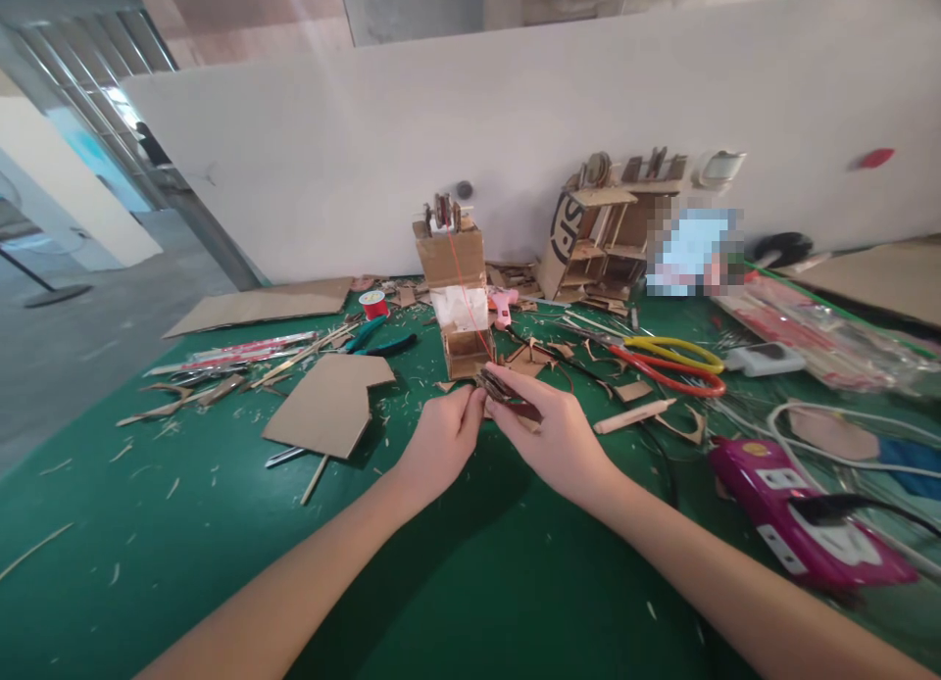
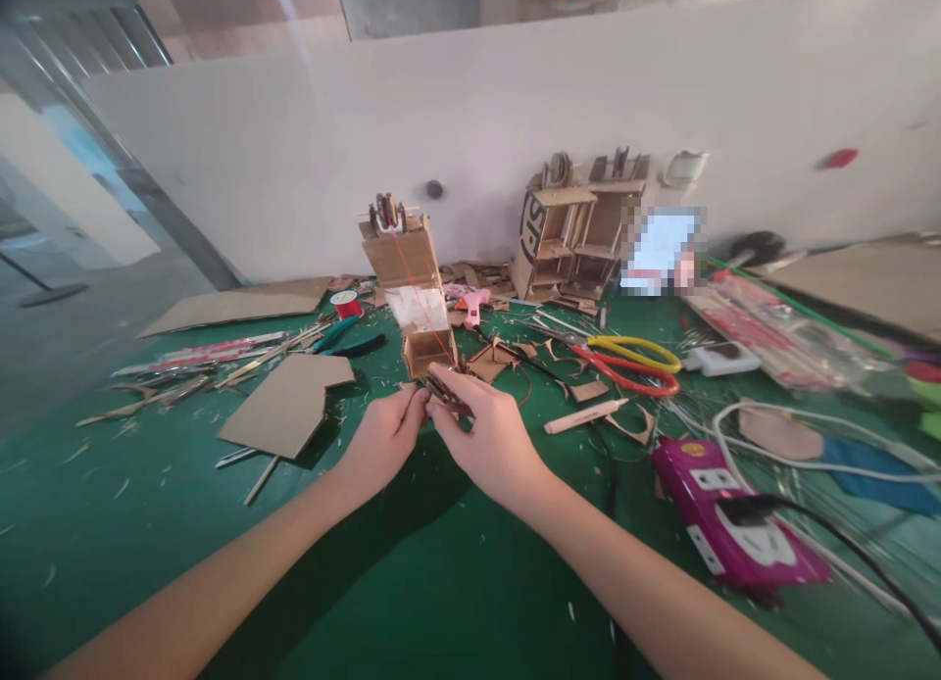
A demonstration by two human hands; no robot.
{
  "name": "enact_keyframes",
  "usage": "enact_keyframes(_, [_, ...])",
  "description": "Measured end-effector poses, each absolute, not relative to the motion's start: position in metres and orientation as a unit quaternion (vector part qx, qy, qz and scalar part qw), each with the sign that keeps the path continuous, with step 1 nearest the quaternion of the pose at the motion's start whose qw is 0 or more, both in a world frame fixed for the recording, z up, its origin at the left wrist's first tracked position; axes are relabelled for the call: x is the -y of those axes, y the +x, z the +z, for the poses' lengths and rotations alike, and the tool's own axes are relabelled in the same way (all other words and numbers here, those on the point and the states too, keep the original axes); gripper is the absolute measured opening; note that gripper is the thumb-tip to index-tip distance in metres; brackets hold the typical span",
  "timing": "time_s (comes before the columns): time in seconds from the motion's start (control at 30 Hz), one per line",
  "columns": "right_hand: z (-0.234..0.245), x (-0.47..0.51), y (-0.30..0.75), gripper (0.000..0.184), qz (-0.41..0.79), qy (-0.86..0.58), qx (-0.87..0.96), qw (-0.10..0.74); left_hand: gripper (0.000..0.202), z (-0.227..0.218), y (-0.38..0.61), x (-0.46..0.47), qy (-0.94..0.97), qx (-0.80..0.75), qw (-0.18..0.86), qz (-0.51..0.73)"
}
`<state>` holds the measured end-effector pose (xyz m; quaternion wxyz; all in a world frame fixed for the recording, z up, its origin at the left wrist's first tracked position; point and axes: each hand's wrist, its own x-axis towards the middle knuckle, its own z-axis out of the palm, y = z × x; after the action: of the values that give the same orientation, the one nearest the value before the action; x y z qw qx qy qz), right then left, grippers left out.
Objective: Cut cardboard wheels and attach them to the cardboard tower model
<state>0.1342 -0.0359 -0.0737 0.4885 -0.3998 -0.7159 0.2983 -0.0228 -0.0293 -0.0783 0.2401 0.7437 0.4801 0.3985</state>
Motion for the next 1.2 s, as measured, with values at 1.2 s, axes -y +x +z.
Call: enact_keyframes(1.2, [-0.084,0.029,0.136,0.04,0.403,-0.306,0.704,0.498,0.045,-0.081,-0.031,0.02,0.663,-0.405,0.405,0.481])
